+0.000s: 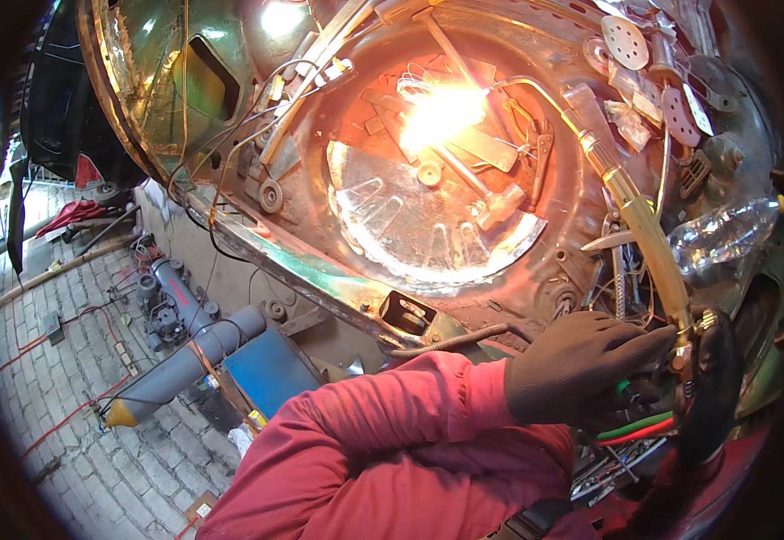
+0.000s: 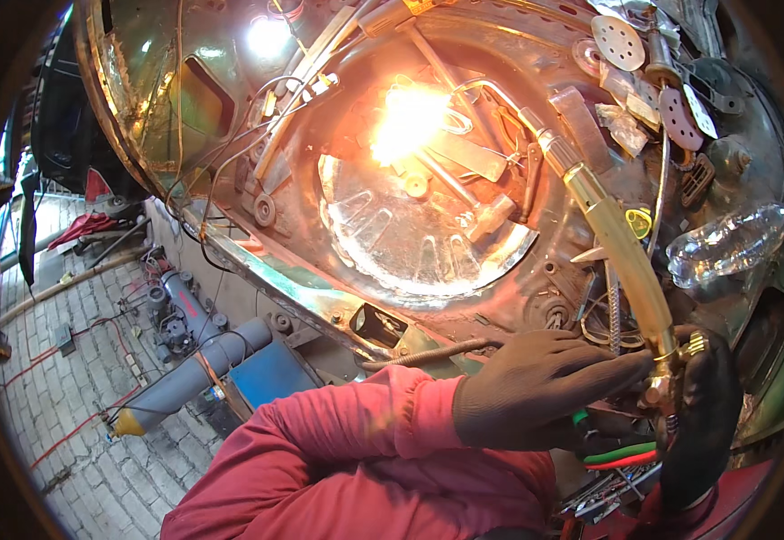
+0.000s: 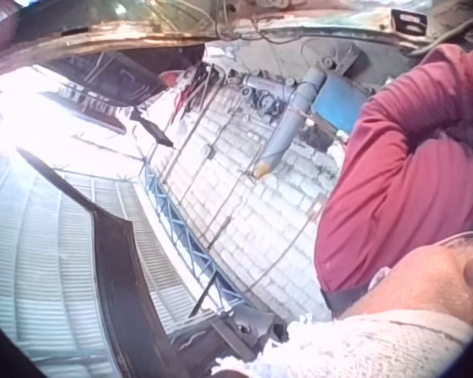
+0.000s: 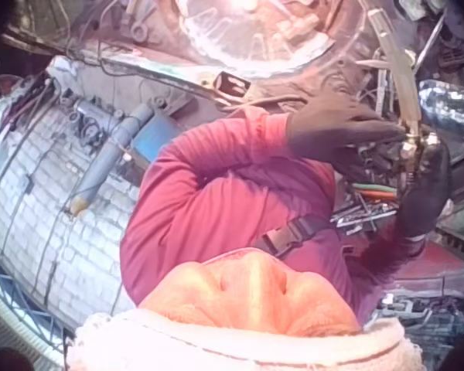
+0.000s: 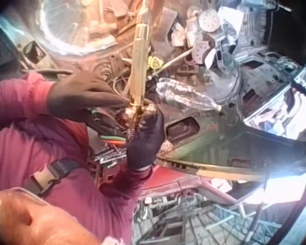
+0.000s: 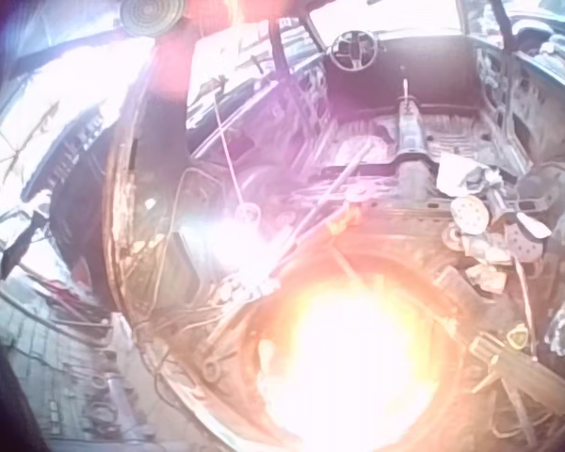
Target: The person uses a handheld torch to heat a curved metal panel inside a car wheel well. They repeatedly apply the flame to the same area, pause to inspect the metal, and reposition the torch to continue heating.
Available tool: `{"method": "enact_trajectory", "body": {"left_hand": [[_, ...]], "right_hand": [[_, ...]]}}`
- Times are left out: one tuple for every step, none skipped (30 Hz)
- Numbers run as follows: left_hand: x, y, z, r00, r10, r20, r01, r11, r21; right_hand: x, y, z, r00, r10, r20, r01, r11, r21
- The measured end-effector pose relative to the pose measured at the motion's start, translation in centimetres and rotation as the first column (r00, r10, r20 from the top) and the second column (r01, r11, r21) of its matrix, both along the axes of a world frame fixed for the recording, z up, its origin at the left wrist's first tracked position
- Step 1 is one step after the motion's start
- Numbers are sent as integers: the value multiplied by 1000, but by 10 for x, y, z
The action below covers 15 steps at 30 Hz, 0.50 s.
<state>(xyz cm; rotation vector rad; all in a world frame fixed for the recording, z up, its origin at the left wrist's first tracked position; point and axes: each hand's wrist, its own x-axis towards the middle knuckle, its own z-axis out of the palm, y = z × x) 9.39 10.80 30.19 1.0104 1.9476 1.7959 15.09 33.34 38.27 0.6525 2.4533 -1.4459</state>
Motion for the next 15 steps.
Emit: {"method": "enact_trajectory", "body": {"left_hand": [[-4,5,0,1000,30,-2,-30,1000,-2],[-8,9,-2,998,59,-3,-59,998,-4],[-12,15,-7,995,98,-8,-98,995,30],[-15,17,-10,994,110,-14,-109,993,45],[-20,19,-12,992,123,-19,-122,991,60],[-25,21,-14,990,138,-24,-136,988,74],[-29,23,-14,989,142,-27,-140,988,70],[-33,25,-14,988,148,-31,-146,987,64],[-37,27,-14,987,155,-34,-153,986,59],[-42,29,-14,990,141,-22,-139,988,60],[-46,30,-14,992,125,-10,-125,990,62],[-51,31,-14,994,108,4,-108,992,66],[-55,31,-15,991,137,-2,-136,988,67],[-59,30,-16,987,163,-7,-162,984,69],[-61,29,-17,982,187,-11,-186,980,73]], "right_hand": [[-7,1,-4,999,-43,16,43,999,-18],[-12,6,-6,995,-84,58,88,993,-79],[-18,10,-8,987,-122,101,135,981,-138],[-22,14,-8,993,-84,83,91,993,-73],[-26,16,-8,997,-43,68,44,999,-8],[-32,22,-7,996,-10,90,7,1000,26],[-35,27,-5,993,22,112,-29,998,59],[-40,33,-3,990,52,132,-65,993,95],[-46,40,0,983,90,161,-103,992,78],[-50,43,4,977,82,197,-92,995,41],[-53,44,8,968,78,238,-81,997,3],[-56,45,12,956,74,283,-67,997,-33],[-69,42,9,951,115,288,-100,993,-69],[-74,42,5,948,130,289,-114,991,-72],[-78,42,1,946,142,290,-127,989,-73]]}}
